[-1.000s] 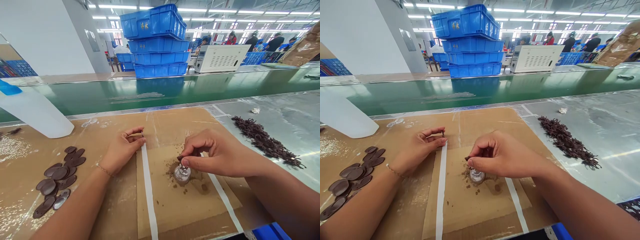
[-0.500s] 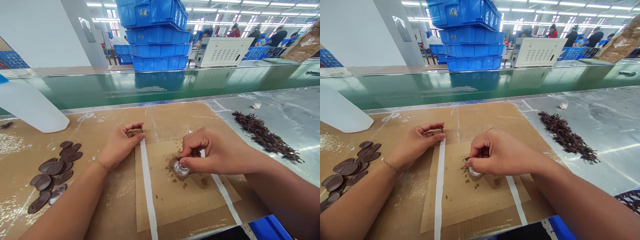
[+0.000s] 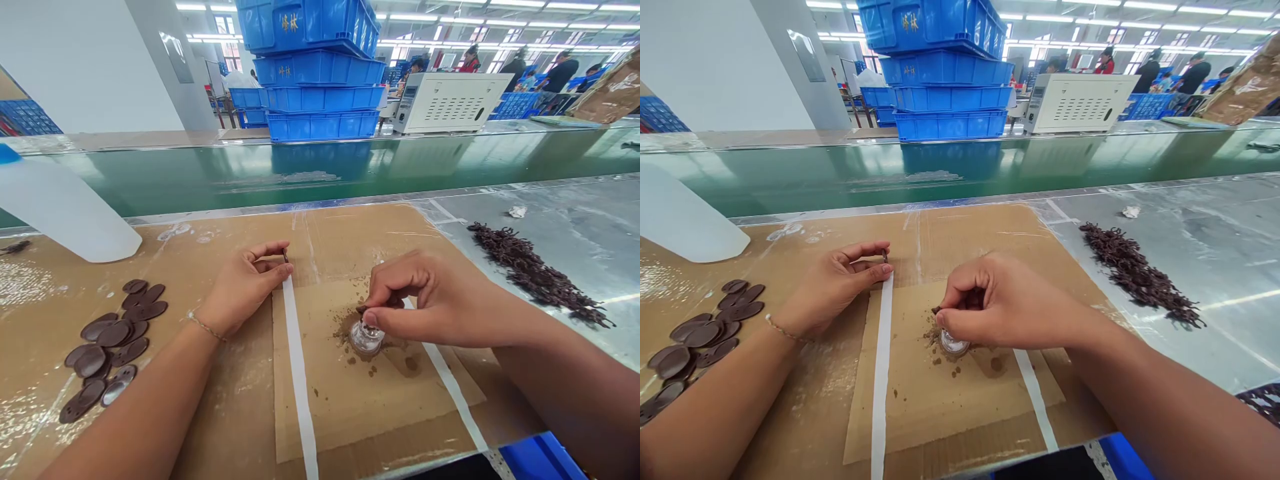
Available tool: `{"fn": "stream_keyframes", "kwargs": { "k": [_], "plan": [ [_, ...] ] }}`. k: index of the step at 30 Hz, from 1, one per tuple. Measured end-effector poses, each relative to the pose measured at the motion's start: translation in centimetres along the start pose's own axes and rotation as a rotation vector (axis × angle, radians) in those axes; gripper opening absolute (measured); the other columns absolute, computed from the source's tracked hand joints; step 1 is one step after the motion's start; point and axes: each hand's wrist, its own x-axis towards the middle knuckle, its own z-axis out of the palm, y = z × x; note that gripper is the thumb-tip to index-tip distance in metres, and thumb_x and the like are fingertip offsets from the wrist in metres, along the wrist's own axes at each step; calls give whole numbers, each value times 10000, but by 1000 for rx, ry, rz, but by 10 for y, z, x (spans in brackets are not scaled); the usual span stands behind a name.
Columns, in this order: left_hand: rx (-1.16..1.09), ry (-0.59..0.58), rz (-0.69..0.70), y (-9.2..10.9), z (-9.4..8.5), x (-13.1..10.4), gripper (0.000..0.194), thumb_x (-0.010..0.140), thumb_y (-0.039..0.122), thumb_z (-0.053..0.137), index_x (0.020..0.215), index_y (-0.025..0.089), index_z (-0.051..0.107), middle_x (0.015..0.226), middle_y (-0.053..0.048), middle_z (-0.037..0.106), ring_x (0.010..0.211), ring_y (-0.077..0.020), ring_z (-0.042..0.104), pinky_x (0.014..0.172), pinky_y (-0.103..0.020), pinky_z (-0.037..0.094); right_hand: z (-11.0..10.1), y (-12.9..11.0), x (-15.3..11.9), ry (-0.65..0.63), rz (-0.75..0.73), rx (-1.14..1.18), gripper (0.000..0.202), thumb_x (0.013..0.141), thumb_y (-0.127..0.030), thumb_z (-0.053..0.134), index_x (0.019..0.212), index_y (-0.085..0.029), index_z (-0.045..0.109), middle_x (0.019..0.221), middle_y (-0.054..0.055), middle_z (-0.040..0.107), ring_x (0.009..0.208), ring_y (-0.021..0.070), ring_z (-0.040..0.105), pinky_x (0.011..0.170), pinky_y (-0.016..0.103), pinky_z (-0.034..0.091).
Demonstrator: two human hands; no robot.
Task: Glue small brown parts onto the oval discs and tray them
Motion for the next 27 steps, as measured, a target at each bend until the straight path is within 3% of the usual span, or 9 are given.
{"fn": "stream_keyframes", "kwargs": {
  "k": [7,13,21,27],
  "plan": [
    [-167,-11,100,7,5,-9,529,695,342,789,1178,255,592,1176,-26,615,854,-111,615,804,-268,478,-1,3,3,127,108,477,206,724,-335,716,645,-161,636,588,-18,570,491,73,492,452,202,363],
    [-349,-162,104,18,21,-25,455,700,265,798,1122,248,629,961,-1,703,885,-99,640,854,-213,511,-3,4,5,196,67,648,241,744,-391,732,712,-164,658,607,-14,592,504,85,558,513,218,445],
    [-500,-419,52,22,36,-41,403,724,179,776,1102,232,649,959,-26,745,882,-115,683,817,-184,533,5,3,7,220,-76,756,165,809,-347,703,809,-184,678,709,-14,647,630,76,594,614,208,476],
    [-563,-460,55,26,37,-44,392,718,117,768,1081,218,663,915,-22,755,822,-85,682,792,-155,529,13,3,9,158,-146,904,54,837,-244,684,849,-191,683,797,-15,694,729,78,660,710,206,547]
  ]
}}
